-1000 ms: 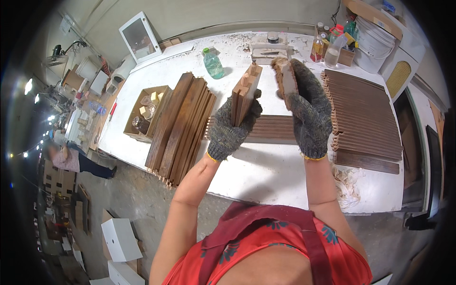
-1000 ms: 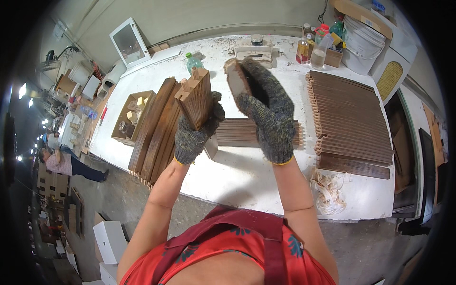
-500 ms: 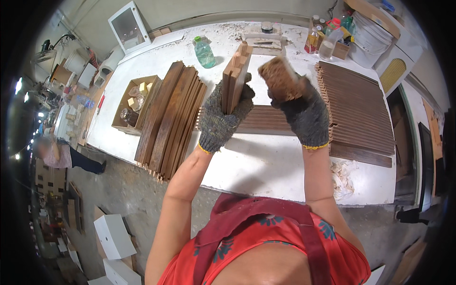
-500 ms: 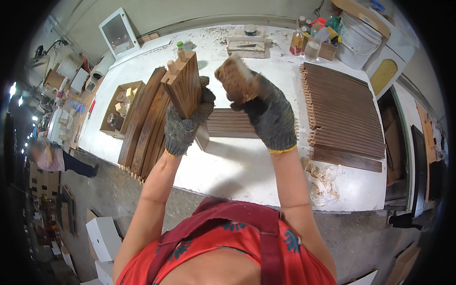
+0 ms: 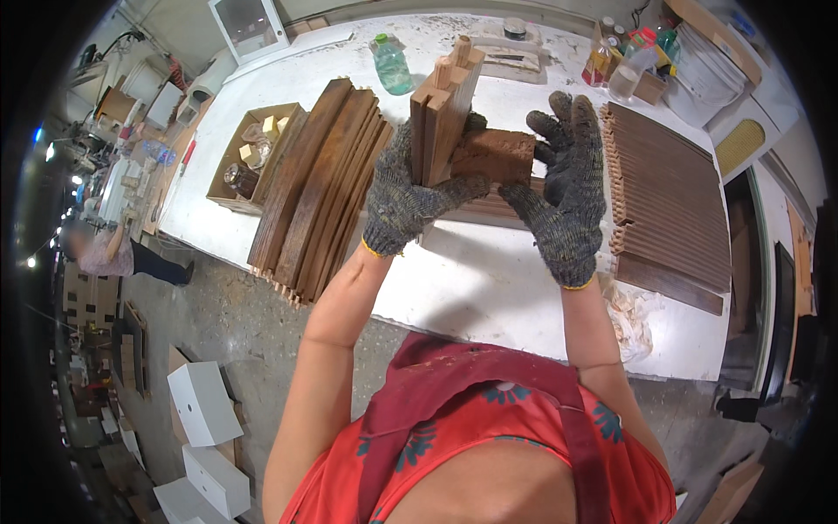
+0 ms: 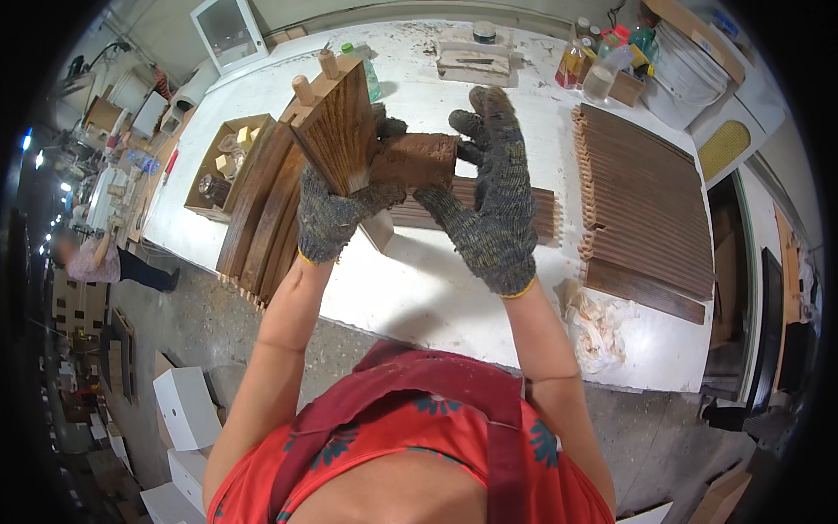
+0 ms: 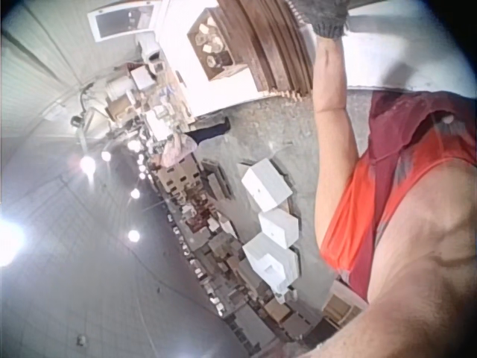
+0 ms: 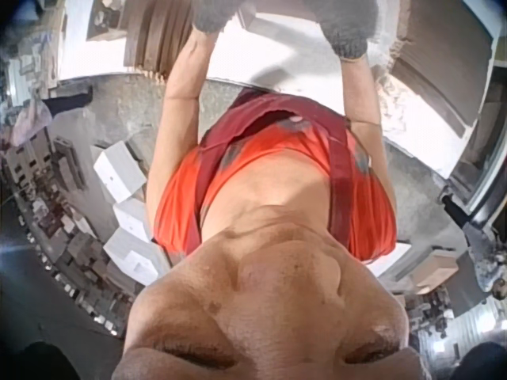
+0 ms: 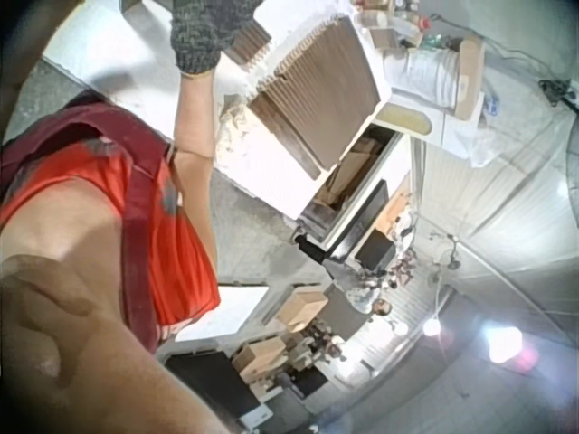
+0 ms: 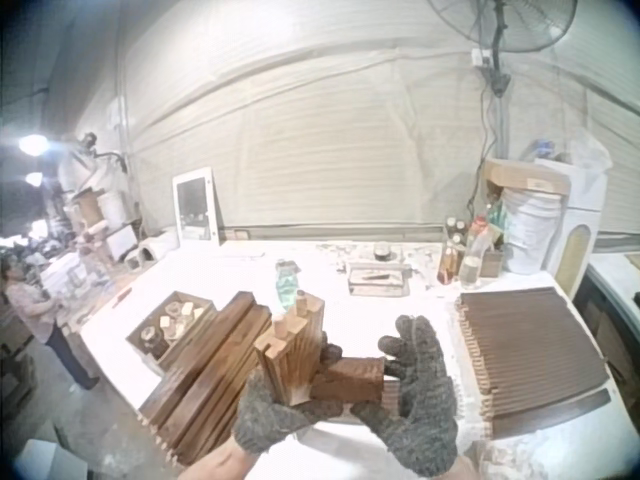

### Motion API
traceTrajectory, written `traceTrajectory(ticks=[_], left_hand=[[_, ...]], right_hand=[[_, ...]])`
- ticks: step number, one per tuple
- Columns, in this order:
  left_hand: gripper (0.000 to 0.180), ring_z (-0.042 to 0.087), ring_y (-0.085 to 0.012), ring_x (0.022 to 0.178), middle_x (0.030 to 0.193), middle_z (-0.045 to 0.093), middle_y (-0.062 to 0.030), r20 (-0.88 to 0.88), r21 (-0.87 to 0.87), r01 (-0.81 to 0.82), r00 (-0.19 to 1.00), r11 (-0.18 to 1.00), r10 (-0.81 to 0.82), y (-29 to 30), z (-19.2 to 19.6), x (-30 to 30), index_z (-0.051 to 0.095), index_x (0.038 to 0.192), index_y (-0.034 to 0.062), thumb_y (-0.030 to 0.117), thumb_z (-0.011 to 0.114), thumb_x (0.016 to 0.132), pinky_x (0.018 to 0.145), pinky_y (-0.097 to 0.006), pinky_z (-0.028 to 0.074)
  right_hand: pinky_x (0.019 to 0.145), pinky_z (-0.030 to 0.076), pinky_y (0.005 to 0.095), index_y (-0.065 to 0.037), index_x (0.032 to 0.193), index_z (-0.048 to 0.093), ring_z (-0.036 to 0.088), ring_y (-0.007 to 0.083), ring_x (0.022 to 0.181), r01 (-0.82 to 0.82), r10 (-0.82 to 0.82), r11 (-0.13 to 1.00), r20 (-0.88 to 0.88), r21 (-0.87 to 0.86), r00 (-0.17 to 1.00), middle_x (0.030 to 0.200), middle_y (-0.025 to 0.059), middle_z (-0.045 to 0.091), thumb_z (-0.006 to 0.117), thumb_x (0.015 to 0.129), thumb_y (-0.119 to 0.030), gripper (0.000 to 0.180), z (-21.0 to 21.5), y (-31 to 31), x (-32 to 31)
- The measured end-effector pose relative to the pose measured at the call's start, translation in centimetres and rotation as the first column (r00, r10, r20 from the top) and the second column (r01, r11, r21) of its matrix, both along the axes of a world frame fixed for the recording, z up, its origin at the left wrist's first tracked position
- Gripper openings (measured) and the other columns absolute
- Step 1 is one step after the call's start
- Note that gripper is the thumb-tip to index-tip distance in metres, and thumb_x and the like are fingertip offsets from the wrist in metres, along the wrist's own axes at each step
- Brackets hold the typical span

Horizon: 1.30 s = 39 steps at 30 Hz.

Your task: The person wipes wooden planks and smaller wooden blocks with a cloth, handling them one at a time and placing them in stacks on a table.

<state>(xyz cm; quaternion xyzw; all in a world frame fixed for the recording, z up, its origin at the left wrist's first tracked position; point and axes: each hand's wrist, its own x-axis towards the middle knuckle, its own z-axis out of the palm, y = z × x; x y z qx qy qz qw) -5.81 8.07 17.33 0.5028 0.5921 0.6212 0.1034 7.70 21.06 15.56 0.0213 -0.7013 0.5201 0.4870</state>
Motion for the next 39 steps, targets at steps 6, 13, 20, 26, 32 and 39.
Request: traceTrajectory(ticks=[6, 13, 20, 26, 32, 39], left_hand=[[0.07, 0.064, -0.0199, 0.104, 0.114, 0.067, -0.0076, 0.063, 0.079, -0.066, 0.996, 0.995, 0.062, -0.5, -0.8, 0.0, 0.056, 0.125, 0.0062, 0.027, 0.089, 0.066, 0.09, -0.034, 0.053], [0.071, 0.065, -0.0171, 0.096, 0.108, 0.067, -0.0077, -0.025, 0.03, -0.051, 0.998, 0.998, 0.052, -0.6, -1.6, -0.1, 0.056, 0.123, 0.0046, 0.028, 0.089, 0.066, 0.084, -0.032, 0.054], [0.065, 0.064, -0.0125, 0.09, 0.1, 0.066, -0.0054, 0.19, 0.044, -0.005, 0.982, 0.999, -0.004, -0.4, -0.9, 1.0, 0.052, 0.128, 0.0063, 0.013, 0.083, 0.072, 0.08, -0.028, 0.055], [0.059, 0.063, -0.0135, 0.092, 0.105, 0.063, -0.0064, 0.025, 0.051, -0.091, 0.996, 0.995, 0.09, 0.5, -1.2, 1.3, 0.049, 0.13, 0.0057, -0.003, 0.07, 0.076, 0.081, -0.029, 0.055], [0.043, 0.067, -0.0162, 0.092, 0.101, 0.069, -0.006, 0.055, 0.075, -0.166, 0.985, 0.983, 0.162, 0.3, -1.0, 1.2, 0.056, 0.117, 0.0086, 0.007, 0.072, 0.078, 0.081, -0.033, 0.057], [0.047, 0.067, -0.017, 0.093, 0.099, 0.068, -0.0057, 0.028, 0.042, -0.18, 0.983, 0.983, 0.179, 0.3, -1.3, 1.6, 0.054, 0.123, 0.0078, 0.003, 0.07, 0.079, 0.083, -0.031, 0.057]], right_hand=[[0.108, 0.041, 0.0371, -0.009, 0.151, 0.021, 0.042, 0.0235, 0.131, -0.336, 0.372, 0.759, -0.052, -0.557, 0.927, 0.145, 0.0112, 0.039, 0.082, 0.071, -0.007, 0.101, -2.8, -3.0, -1.2], [0.103, 0.045, 0.0354, -0.006, 0.143, 0.037, 0.048, 0.0209, 0.126, -0.502, 0.412, 0.49, -0.318, -0.713, 0.854, 0.136, 0.0083, 0.05, 0.066, 0.075, 0.008, 0.075, -2.7, -1.6, -1.2], [0.103, 0.044, 0.0356, -0.002, 0.14, 0.042, 0.051, 0.0237, 0.123, -0.366, 0.249, 0.693, -0.27, -0.621, 0.93, 0.133, 0.0129, 0.052, 0.073, 0.072, 0.0, 0.076, 0.8, 0.0, 1.0], [0.096, 0.047, 0.0381, -0.001, 0.14, 0.041, 0.054, 0.0268, 0.119, -0.017, 0.008, 0.995, -0.105, -0.094, 0.994, 0.134, 0.0157, 0.052, 0.069, 0.082, -0.017, 0.067, 4.9, -1.6, 1.5], [0.09, 0.049, 0.0446, 0.0, 0.14, 0.036, 0.054, 0.036, 0.109, -0.876, 0.6, 0.104, -0.673, -0.471, 0.433, 0.132, 0.0263, 0.048, 0.047, 0.099, -0.04, 0.059, 4.1, 1.3, 0.3], [0.087, 0.052, 0.0387, 0.002, 0.138, 0.04, 0.057, 0.0325, 0.106, -0.775, 0.552, 0.223, -0.578, -0.591, 0.6, 0.128, 0.0231, 0.052, 0.051, 0.098, -0.038, 0.058, 3.6, 1.3, 0.5]])
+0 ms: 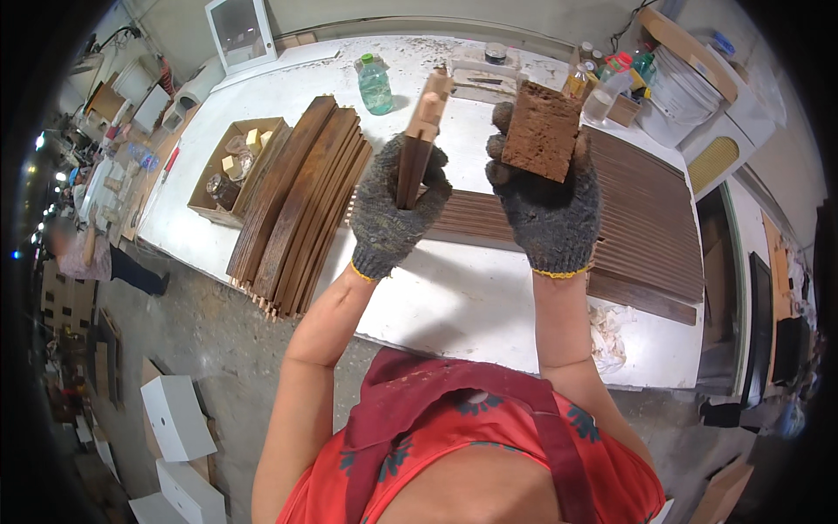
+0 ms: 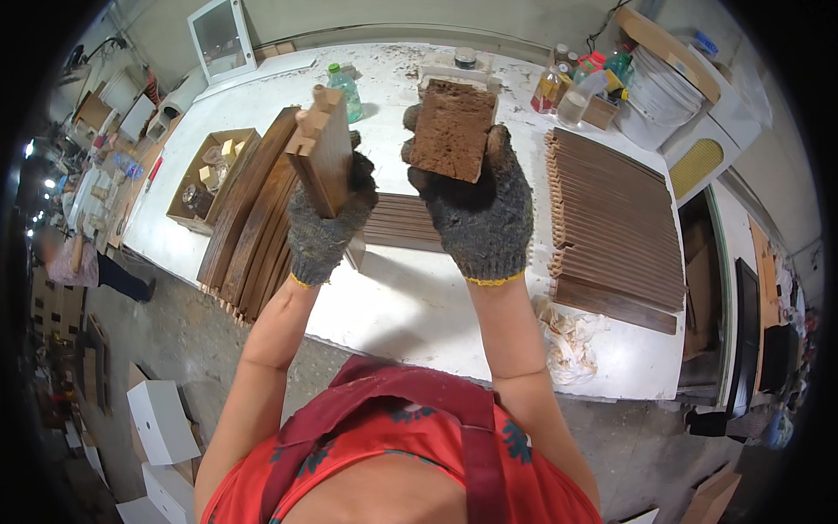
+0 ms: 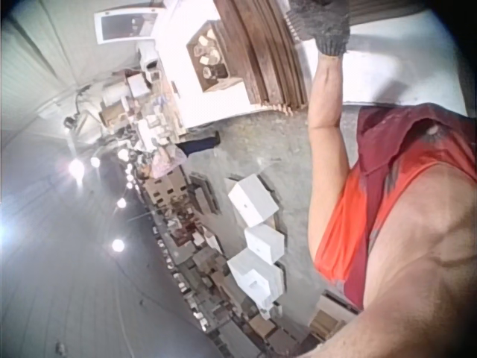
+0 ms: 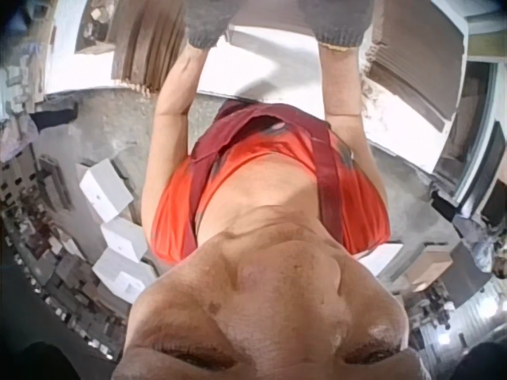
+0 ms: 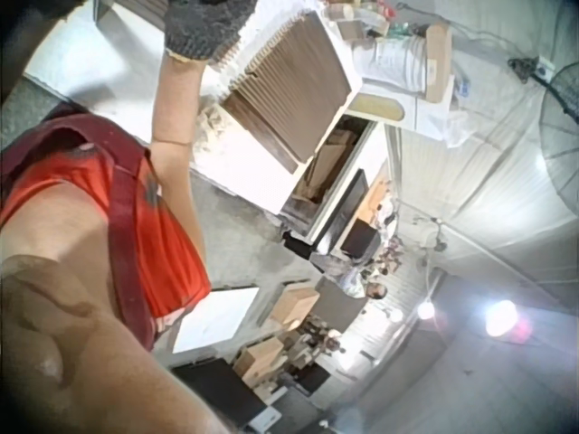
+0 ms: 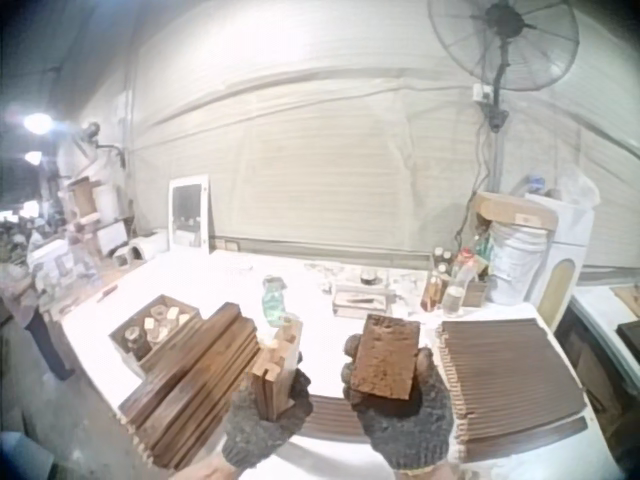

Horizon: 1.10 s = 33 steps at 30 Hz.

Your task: The person wipes wooden planks and smaller wooden blocks with a cloth, handling them one at a time and placing them in stacks on a table.

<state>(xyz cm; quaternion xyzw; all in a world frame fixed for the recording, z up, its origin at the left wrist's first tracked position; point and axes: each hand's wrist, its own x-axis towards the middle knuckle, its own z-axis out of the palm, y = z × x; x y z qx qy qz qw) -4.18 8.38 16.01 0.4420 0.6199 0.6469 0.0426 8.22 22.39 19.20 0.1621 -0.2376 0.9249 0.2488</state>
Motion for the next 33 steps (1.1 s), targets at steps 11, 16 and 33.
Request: traceTrajectory(ticks=[11, 16, 33], left_hand=[[0.055, 0.064, -0.0182, 0.099, 0.111, 0.061, -0.0135, -0.117, 0.065, -0.076, 0.99, 0.995, 0.083, 1.0, -1.3, -0.4, 0.05, 0.128, 0.0018, 0.004, 0.07, 0.076, 0.081, -0.03, 0.053], [0.05, 0.067, -0.0166, 0.092, 0.1, 0.068, -0.0089, -0.127, -0.109, -0.127, 0.985, 0.986, 0.113, -0.8, 0.6, 0.4, 0.053, 0.124, 0.0041, 0.003, 0.07, 0.077, 0.08, -0.031, 0.054], [0.036, 0.07, -0.021, 0.085, 0.095, 0.07, -0.0112, -0.172, -0.019, -0.17, 0.971, 0.985, 0.165, -0.6, 0.8, -0.1, 0.061, 0.112, 0.0034, 0.007, 0.071, 0.077, 0.072, -0.033, 0.055]], right_hand=[[0.092, 0.05, 0.0348, 0.0, 0.126, 0.057, 0.059, 0.0221, 0.111, 0.63, -0.741, -0.333, -0.608, 0.701, 0.286, 0.121, 0.0123, 0.061, 0.079, 0.077, -0.016, 0.056, 1.9, -3.5, -0.5], [0.085, 0.052, 0.0319, -0.003, 0.123, 0.061, 0.062, 0.0178, 0.1, 0.566, -0.826, -0.222, -0.462, 0.794, 0.323, 0.113, 0.0107, 0.064, 0.077, 0.08, -0.016, 0.047, 2.3, -2.6, -2.3], [0.079, 0.053, 0.0304, -0.002, 0.123, 0.062, 0.06, 0.0186, 0.099, 0.633, -0.756, -0.235, -0.549, 0.737, 0.358, 0.114, 0.0109, 0.063, 0.079, 0.075, -0.008, 0.051, 2.5, -1.7, -3.2]])
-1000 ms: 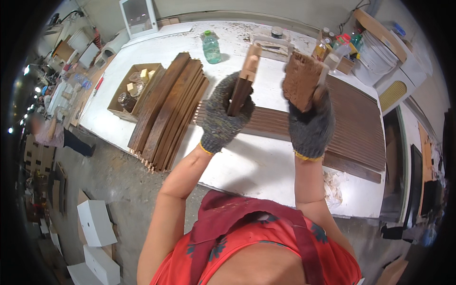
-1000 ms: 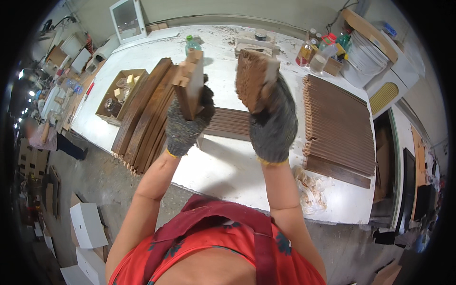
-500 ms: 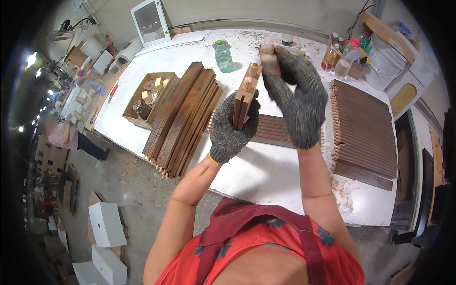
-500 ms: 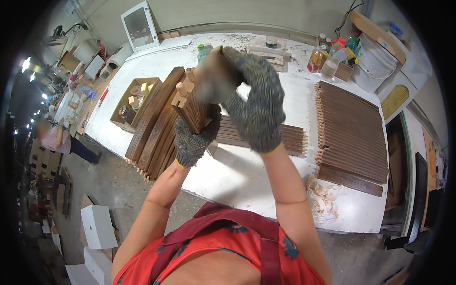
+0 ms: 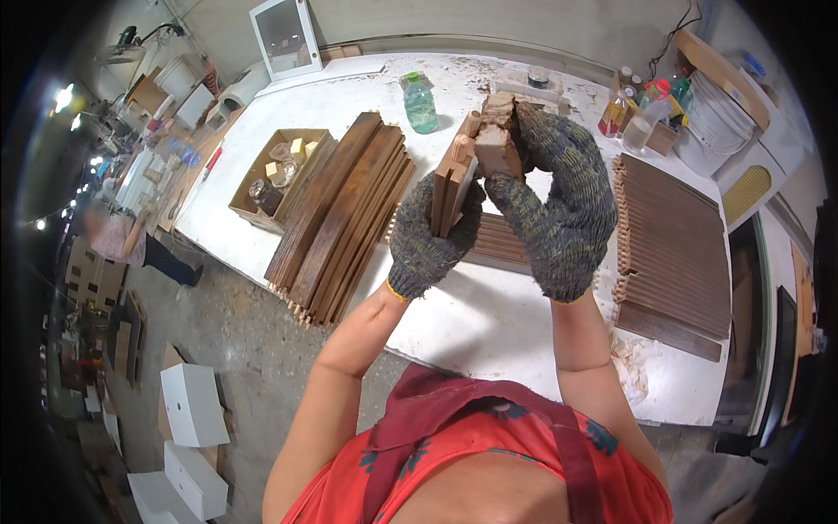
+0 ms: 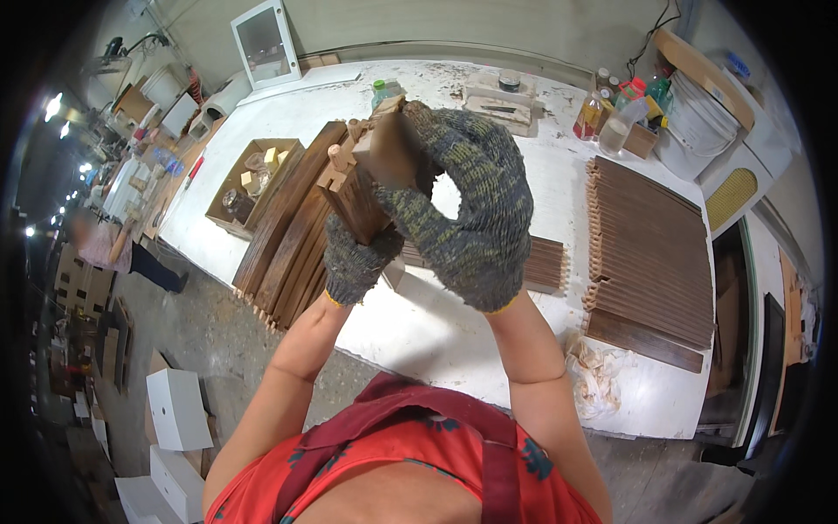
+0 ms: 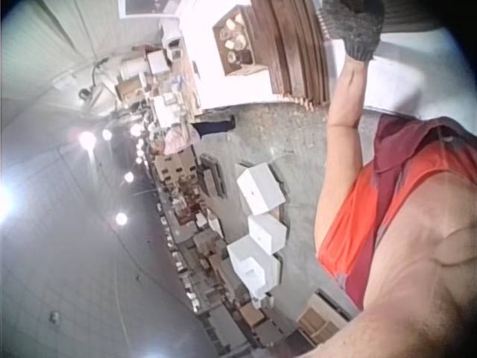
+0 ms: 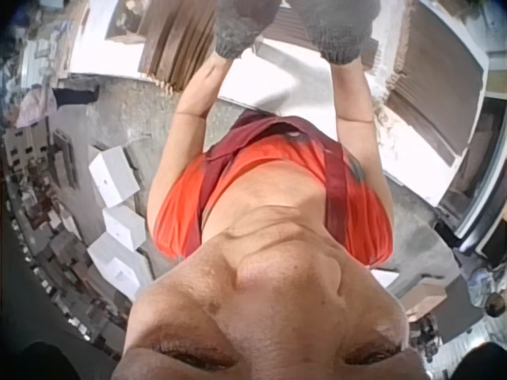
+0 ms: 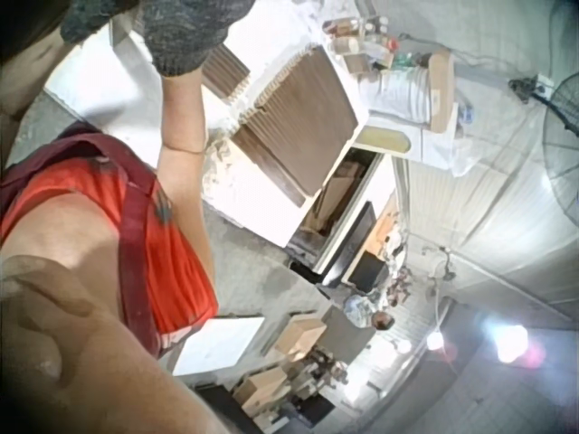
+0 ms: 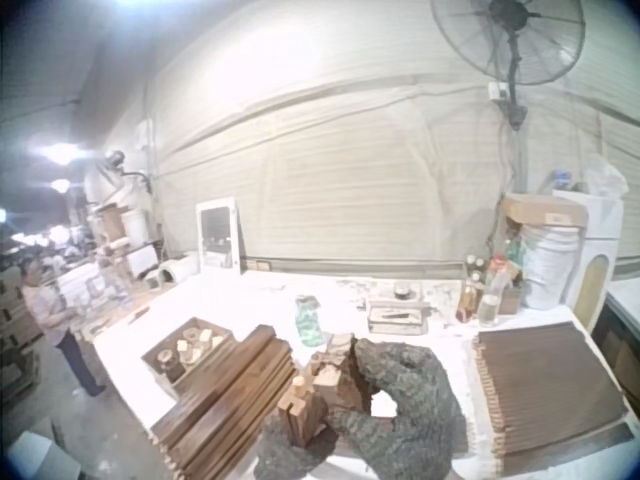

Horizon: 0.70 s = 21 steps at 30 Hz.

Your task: The person wipes wooden planks and smaller wooden blocks with a cloth, handling them one at a time and placing them in stacks on a table.

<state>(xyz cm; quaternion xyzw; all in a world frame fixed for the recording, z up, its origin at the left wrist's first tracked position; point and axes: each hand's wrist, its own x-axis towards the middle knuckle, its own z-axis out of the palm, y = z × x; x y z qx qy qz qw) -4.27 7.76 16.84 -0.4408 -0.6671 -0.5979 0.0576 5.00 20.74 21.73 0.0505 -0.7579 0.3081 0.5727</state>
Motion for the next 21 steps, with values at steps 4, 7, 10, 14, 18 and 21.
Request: traceTrajectory(ticks=[4, 7, 10, 14, 18, 21], left_hand=[[0.038, 0.069, -0.0234, 0.079, 0.09, 0.068, -0.0134, -0.149, -0.109, -0.082, 0.987, 0.991, 0.065, -0.4, -2.3, -1.9, 0.06, 0.108, 0.0033, 0.013, 0.074, 0.075, 0.067, -0.035, 0.054], [0.04, 0.068, -0.0253, 0.077, 0.089, 0.068, -0.014, -0.202, -0.107, -0.124, 0.974, 0.987, 0.1, -0.8, -3.1, -2.1, 0.06, 0.108, 0.0029, 0.015, 0.076, 0.073, 0.067, -0.035, 0.054], [0.042, 0.068, -0.0265, 0.077, 0.091, 0.068, -0.0141, -0.189, -0.074, -0.127, 0.976, 0.989, 0.111, -1.1, -3.4, -1.7, 0.059, 0.108, 0.0026, 0.015, 0.076, 0.072, 0.068, -0.036, 0.054], [0.043, 0.067, -0.0269, 0.079, 0.093, 0.067, -0.0141, -0.231, -0.097, -0.161, 0.963, 0.982, 0.135, -1.7, -4.8, -1.8, 0.059, 0.107, 0.0028, 0.015, 0.078, 0.071, 0.069, -0.037, 0.054], [0.039, 0.067, -0.025, 0.079, 0.09, 0.067, -0.0124, -0.332, -0.019, -0.212, 0.923, 0.977, 0.194, -1.7, -3.2, -1.7, 0.061, 0.106, 0.0044, 0.014, 0.078, 0.072, 0.068, -0.037, 0.054], [0.028, 0.068, -0.0225, 0.078, 0.089, 0.067, -0.0095, -0.279, 0.053, -0.203, 0.937, 0.978, 0.21, -1.4, -0.6, -2.0, 0.063, 0.103, 0.0053, 0.012, 0.073, 0.077, 0.067, -0.034, 0.055]], right_hand=[[0.081, 0.053, 0.0324, -0.003, 0.121, 0.063, 0.061, 0.0225, 0.1, 0.07, -0.071, 0.996, 0.02, 0.06, 0.997, 0.115, 0.0127, 0.063, 0.083, 0.069, -0.008, 0.056, 0.6, -1.7, 0.7], [0.082, 0.053, 0.033, -0.003, 0.121, 0.063, 0.061, 0.0244, 0.101, 0.082, -0.088, 0.991, 0.05, 0.103, 0.995, 0.115, 0.0131, 0.063, 0.084, 0.068, -0.011, 0.058, 1.1, -2.5, 1.4], [0.083, 0.053, 0.0336, -0.003, 0.121, 0.063, 0.061, 0.0258, 0.101, 0.075, -0.085, 0.99, 0.083, 0.116, 0.993, 0.115, 0.0133, 0.063, 0.084, 0.067, -0.014, 0.059, 1.2, -2.8, 1.8], [0.082, 0.053, 0.0348, -0.004, 0.122, 0.063, 0.061, 0.0264, 0.099, 0.066, -0.076, 0.988, 0.068, 0.139, 0.995, 0.113, 0.013, 0.063, 0.084, 0.067, -0.017, 0.061, 1.3, -3.1, 2.1], [0.083, 0.052, 0.0349, -0.005, 0.124, 0.061, 0.06, 0.0258, 0.1, 0.049, -0.068, 0.989, 0.134, 0.141, 0.989, 0.115, 0.0132, 0.063, 0.084, 0.067, -0.016, 0.062, 1.2, -3.2, 2.6], [0.086, 0.051, 0.0346, -0.005, 0.129, 0.057, 0.06, 0.0251, 0.103, 0.168, -0.208, 0.961, 0.173, 0.218, 0.963, 0.117, 0.0129, 0.062, 0.083, 0.067, -0.014, 0.068, 0.4, -2.2, 2.9]])
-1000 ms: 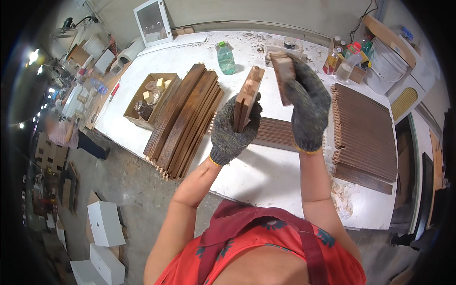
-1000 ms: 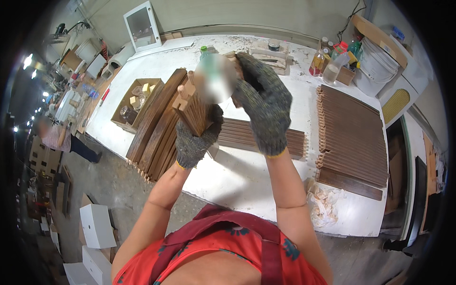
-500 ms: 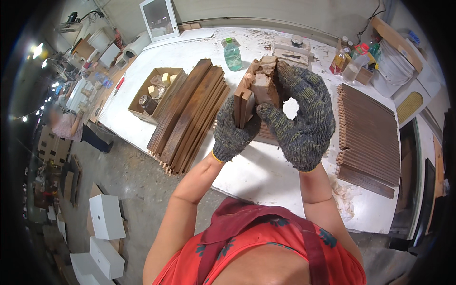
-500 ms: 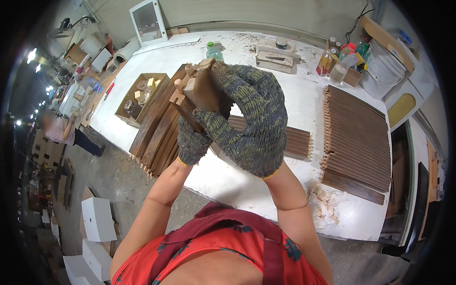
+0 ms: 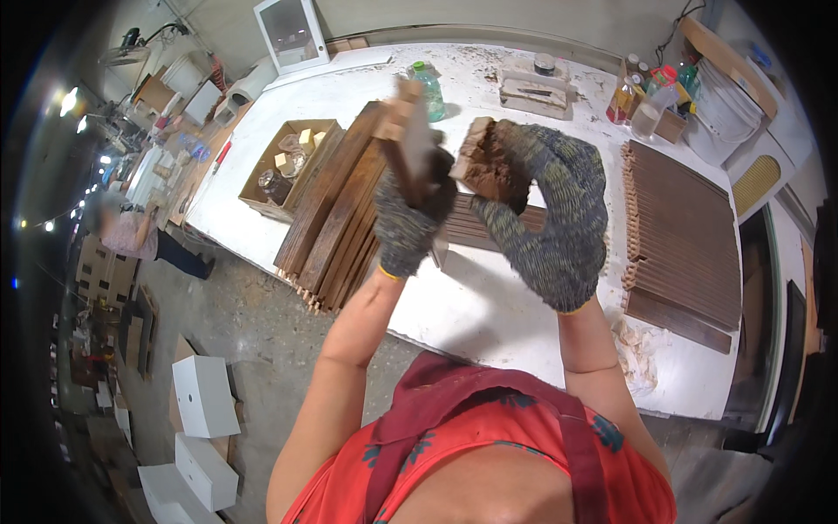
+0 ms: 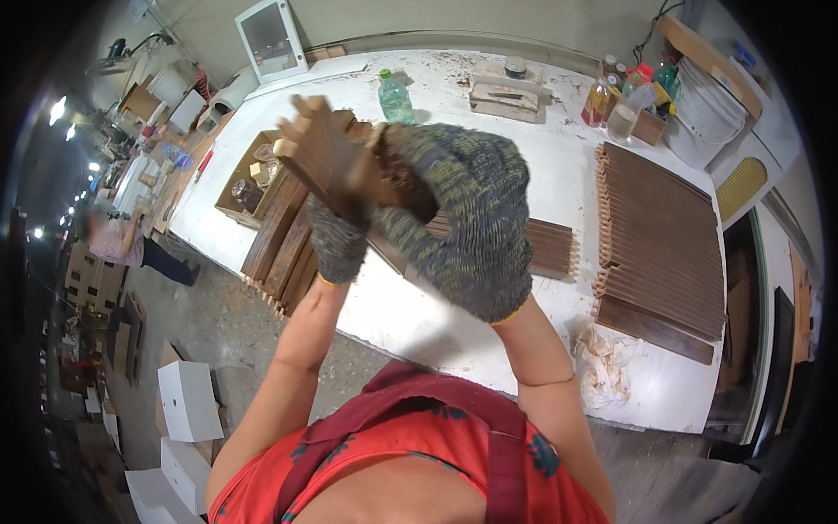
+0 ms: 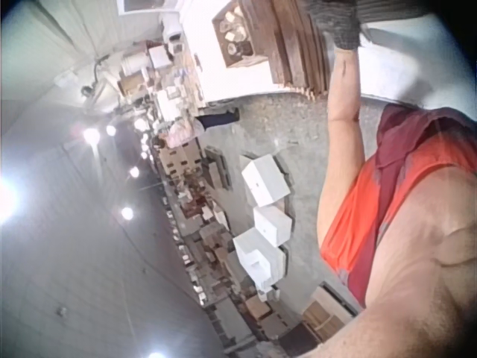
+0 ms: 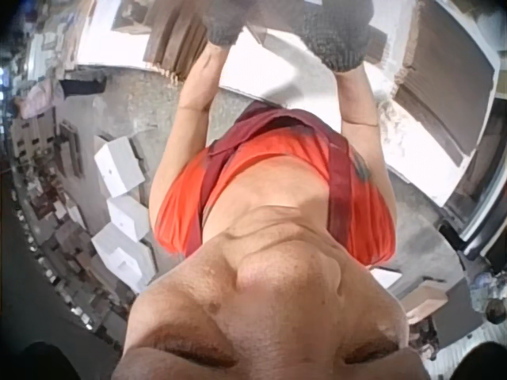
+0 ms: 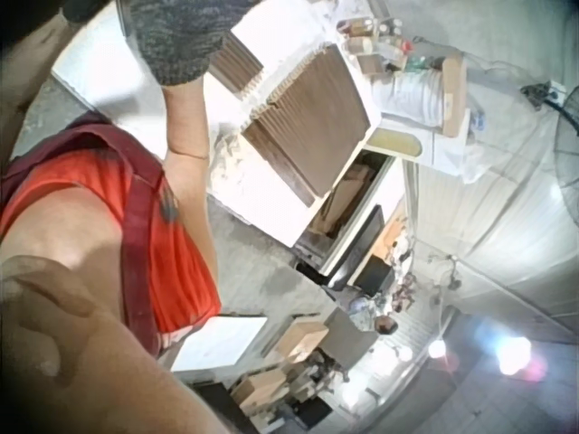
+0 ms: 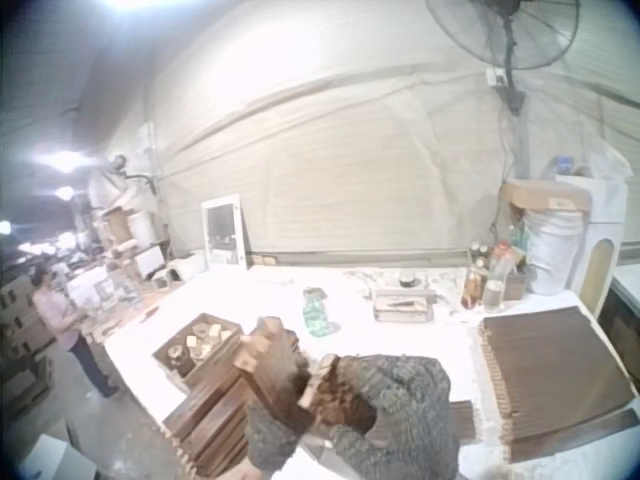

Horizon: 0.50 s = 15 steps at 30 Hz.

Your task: The person wipes wooden planks and smaller wooden blocks with a cloth, handling them one at a time and placing them in stacks on a table.

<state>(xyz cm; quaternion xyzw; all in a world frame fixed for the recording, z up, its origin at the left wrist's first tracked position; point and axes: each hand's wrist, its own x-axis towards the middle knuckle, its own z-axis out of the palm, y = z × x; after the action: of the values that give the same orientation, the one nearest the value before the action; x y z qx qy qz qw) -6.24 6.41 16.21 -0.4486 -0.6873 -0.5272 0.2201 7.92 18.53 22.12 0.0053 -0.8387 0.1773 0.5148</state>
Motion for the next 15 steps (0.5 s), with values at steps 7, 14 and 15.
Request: traceTrajectory(ticks=[7, 14, 15], left_hand=[[0.03, 0.065, -0.0161, 0.096, 0.102, 0.068, -0.0062, 0.43, 0.37, 0.127, 0.855, 0.92, -0.29, -0.9, -1.0, -2.1, 0.065, 0.108, 0.0048, 0.006, 0.072, 0.079, 0.079, -0.03, 0.057], [0.031, 0.065, -0.0173, 0.098, 0.103, 0.067, -0.0069, 0.4, 0.296, 0.156, 0.876, 0.942, -0.27, -0.7, -1.6, -1.6, 0.063, 0.112, 0.0045, 0.007, 0.07, 0.082, 0.081, -0.03, 0.057], [0.03, 0.065, -0.0186, 0.098, 0.104, 0.067, -0.0084, 0.407, 0.299, 0.203, 0.857, 0.932, -0.317, -0.7, -1.9, -1.6, 0.062, 0.113, 0.0033, 0.008, 0.067, 0.084, 0.081, -0.03, 0.057]], right_hand=[[0.093, 0.05, 0.0347, -0.006, 0.144, 0.038, 0.06, 0.0226, 0.108, 0.098, -0.069, 0.971, 0.136, -0.219, 0.988, 0.12, 0.0116, 0.061, 0.084, 0.067, -0.008, 0.089, -4.2, 3.6, 1.5], [0.09, 0.052, 0.0332, -0.007, 0.144, 0.038, 0.061, 0.0193, 0.107, 0.121, -0.099, 0.974, 0.118, -0.194, 0.988, 0.122, 0.0101, 0.06, 0.085, 0.068, -0.01, 0.09, -4.8, 3.9, 2.2], [0.088, 0.051, 0.0343, -0.007, 0.144, 0.039, 0.06, 0.0201, 0.104, 0.115, -0.093, 0.969, 0.107, -0.217, 0.99, 0.119, 0.0095, 0.061, 0.085, 0.068, -0.013, 0.089, -5.3, 4.0, 2.1]])
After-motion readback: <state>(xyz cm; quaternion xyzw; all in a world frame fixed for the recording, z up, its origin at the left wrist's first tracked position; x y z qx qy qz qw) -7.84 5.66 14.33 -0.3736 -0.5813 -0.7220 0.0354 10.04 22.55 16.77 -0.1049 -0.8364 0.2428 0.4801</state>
